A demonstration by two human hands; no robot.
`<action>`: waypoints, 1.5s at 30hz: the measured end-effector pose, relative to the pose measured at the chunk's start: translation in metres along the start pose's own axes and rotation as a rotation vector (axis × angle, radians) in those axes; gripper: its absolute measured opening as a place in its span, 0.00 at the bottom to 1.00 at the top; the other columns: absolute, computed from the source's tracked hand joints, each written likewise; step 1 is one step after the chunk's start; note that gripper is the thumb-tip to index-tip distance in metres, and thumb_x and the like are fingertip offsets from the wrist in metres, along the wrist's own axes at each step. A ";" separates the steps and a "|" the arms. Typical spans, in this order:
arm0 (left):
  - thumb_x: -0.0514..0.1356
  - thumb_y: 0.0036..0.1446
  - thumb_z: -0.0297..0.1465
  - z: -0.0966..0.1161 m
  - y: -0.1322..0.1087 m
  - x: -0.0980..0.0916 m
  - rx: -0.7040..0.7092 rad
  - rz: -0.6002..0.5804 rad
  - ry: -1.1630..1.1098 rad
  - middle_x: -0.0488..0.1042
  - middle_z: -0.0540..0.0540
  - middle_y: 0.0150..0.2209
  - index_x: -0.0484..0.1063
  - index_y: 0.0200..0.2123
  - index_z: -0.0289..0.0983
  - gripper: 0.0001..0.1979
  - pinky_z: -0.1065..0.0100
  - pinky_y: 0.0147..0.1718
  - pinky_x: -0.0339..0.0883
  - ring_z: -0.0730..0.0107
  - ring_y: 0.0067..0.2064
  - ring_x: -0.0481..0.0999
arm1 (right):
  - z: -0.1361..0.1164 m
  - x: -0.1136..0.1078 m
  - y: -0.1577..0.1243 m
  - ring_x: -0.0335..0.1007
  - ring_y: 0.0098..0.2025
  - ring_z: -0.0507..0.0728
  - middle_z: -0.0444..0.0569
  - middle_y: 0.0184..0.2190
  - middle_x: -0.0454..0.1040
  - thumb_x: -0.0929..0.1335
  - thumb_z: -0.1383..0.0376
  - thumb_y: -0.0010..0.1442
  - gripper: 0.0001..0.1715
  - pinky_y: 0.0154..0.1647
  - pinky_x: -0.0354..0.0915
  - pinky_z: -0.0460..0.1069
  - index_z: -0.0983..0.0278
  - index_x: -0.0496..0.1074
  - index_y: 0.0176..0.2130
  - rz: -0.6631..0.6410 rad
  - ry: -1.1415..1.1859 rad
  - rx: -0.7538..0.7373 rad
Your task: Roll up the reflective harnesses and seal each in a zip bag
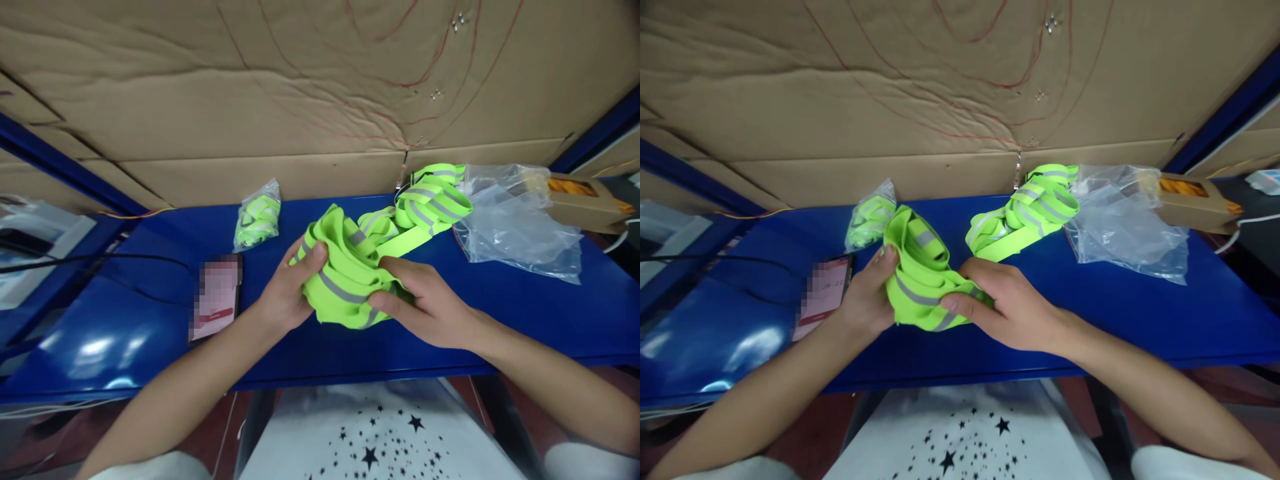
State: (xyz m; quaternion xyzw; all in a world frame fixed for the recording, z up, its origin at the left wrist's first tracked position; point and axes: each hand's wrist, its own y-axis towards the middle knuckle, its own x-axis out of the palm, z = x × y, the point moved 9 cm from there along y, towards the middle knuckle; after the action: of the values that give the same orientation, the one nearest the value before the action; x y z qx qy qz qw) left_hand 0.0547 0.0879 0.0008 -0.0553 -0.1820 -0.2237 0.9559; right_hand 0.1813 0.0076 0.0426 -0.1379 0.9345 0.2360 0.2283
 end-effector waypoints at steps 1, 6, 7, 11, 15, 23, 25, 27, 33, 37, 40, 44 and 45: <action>0.72 0.45 0.56 0.000 -0.002 0.004 -0.013 -0.034 0.023 0.81 0.41 0.35 0.79 0.40 0.40 0.29 0.53 0.40 0.79 0.41 0.50 0.81 | -0.007 -0.001 0.000 0.62 0.29 0.51 0.43 0.29 0.65 0.66 0.55 0.71 0.16 0.31 0.58 0.47 0.64 0.66 0.36 0.012 -0.049 -0.054; 0.73 0.38 0.59 -0.016 -0.005 0.016 -0.153 -0.126 0.013 0.80 0.42 0.31 0.79 0.36 0.40 0.31 0.55 0.34 0.79 0.45 0.42 0.83 | -0.005 0.001 -0.001 0.64 0.30 0.51 0.44 0.29 0.66 0.66 0.52 0.71 0.18 0.30 0.59 0.46 0.63 0.65 0.36 0.052 -0.123 -0.173; 0.73 0.37 0.58 -0.020 -0.005 0.017 -0.185 -0.140 -0.006 0.80 0.42 0.31 0.80 0.37 0.40 0.31 0.56 0.33 0.79 0.48 0.39 0.83 | -0.001 0.002 -0.001 0.65 0.30 0.51 0.44 0.30 0.67 0.67 0.51 0.70 0.19 0.31 0.60 0.46 0.63 0.65 0.37 0.058 -0.139 -0.176; 0.74 0.38 0.55 -0.027 -0.006 0.022 -0.220 -0.207 -0.038 0.81 0.42 0.35 0.80 0.40 0.41 0.30 0.56 0.35 0.78 0.50 0.39 0.82 | 0.011 0.003 -0.003 0.70 0.36 0.54 0.49 0.37 0.72 0.67 0.45 0.67 0.23 0.36 0.66 0.48 0.63 0.66 0.42 0.049 -0.163 -0.152; 0.72 0.43 0.55 -0.034 -0.007 0.030 -0.236 -0.293 -0.034 0.80 0.40 0.45 0.78 0.48 0.41 0.33 0.53 0.45 0.77 0.46 0.48 0.81 | 0.017 0.010 -0.003 0.74 0.42 0.60 0.57 0.45 0.74 0.62 0.38 0.66 0.37 0.41 0.71 0.52 0.65 0.64 0.55 -0.005 -0.197 -0.111; 0.67 0.61 0.43 0.004 -0.002 0.006 0.376 0.035 0.276 0.72 0.49 0.39 0.69 0.42 0.43 0.14 0.68 0.40 0.69 0.69 0.38 0.72 | 0.037 0.021 -0.004 0.72 0.41 0.58 0.56 0.42 0.74 0.57 0.42 0.72 0.29 0.41 0.69 0.51 0.64 0.65 0.46 -0.041 -0.187 -0.059; 0.63 0.65 0.43 0.009 -0.003 0.007 0.398 0.032 0.445 0.72 0.49 0.36 0.70 0.39 0.41 0.12 0.68 0.38 0.68 0.69 0.36 0.71 | 0.039 0.018 -0.003 0.72 0.39 0.58 0.55 0.40 0.74 0.58 0.43 0.72 0.27 0.39 0.67 0.51 0.64 0.65 0.46 -0.018 -0.191 -0.030; 0.58 0.67 0.47 0.007 -0.002 0.008 0.354 -0.017 0.544 0.73 0.48 0.35 0.72 0.39 0.40 0.16 0.67 0.38 0.66 0.68 0.36 0.71 | 0.042 0.014 -0.001 0.70 0.35 0.57 0.52 0.36 0.73 0.58 0.44 0.73 0.26 0.36 0.65 0.50 0.64 0.65 0.44 0.004 -0.197 0.032; 0.73 0.47 0.50 -0.028 -0.001 0.023 0.147 -0.278 0.612 0.74 0.44 0.45 0.64 0.52 0.38 0.36 0.65 0.39 0.68 0.59 0.44 0.74 | 0.061 0.011 0.002 0.67 0.30 0.55 0.47 0.29 0.71 0.59 0.48 0.74 0.22 0.33 0.59 0.49 0.64 0.63 0.40 -0.016 -0.148 0.345; 0.71 0.53 0.46 -0.031 0.003 0.017 0.115 -0.206 0.708 0.75 0.45 0.44 0.65 0.50 0.38 0.29 0.65 0.40 0.67 0.59 0.45 0.75 | 0.068 0.020 -0.002 0.66 0.30 0.56 0.50 0.31 0.71 0.57 0.52 0.74 0.20 0.32 0.59 0.51 0.65 0.62 0.42 -0.135 -0.175 0.396; 0.72 0.52 0.43 -0.027 0.005 0.019 0.111 -0.207 0.690 0.76 0.46 0.44 0.67 0.50 0.37 0.28 0.65 0.43 0.68 0.60 0.46 0.75 | 0.066 0.021 -0.004 0.66 0.30 0.56 0.50 0.32 0.71 0.56 0.53 0.74 0.19 0.30 0.62 0.51 0.65 0.63 0.45 -0.235 -0.118 0.392; 0.71 0.54 0.41 -0.027 0.006 0.015 0.019 -0.113 0.370 0.78 0.46 0.42 0.72 0.46 0.37 0.21 0.65 0.43 0.71 0.61 0.44 0.78 | 0.049 0.014 -0.001 0.72 0.41 0.58 0.52 0.42 0.75 0.60 0.55 0.73 0.16 0.41 0.70 0.52 0.64 0.64 0.50 -0.275 -0.005 0.277; 0.71 0.55 0.40 -0.028 0.006 0.014 -0.002 -0.084 0.265 0.79 0.45 0.43 0.73 0.47 0.37 0.20 0.65 0.43 0.72 0.61 0.44 0.79 | 0.043 0.011 0.000 0.73 0.46 0.59 0.53 0.46 0.74 0.61 0.56 0.72 0.15 0.47 0.71 0.54 0.64 0.64 0.51 -0.249 0.016 0.236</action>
State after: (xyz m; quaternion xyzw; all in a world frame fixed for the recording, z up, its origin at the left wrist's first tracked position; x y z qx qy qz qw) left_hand 0.0785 0.0820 -0.0199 -0.0187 -0.0562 -0.2689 0.9614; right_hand 0.1877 0.0281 0.0033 -0.2266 0.9332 0.0936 0.2628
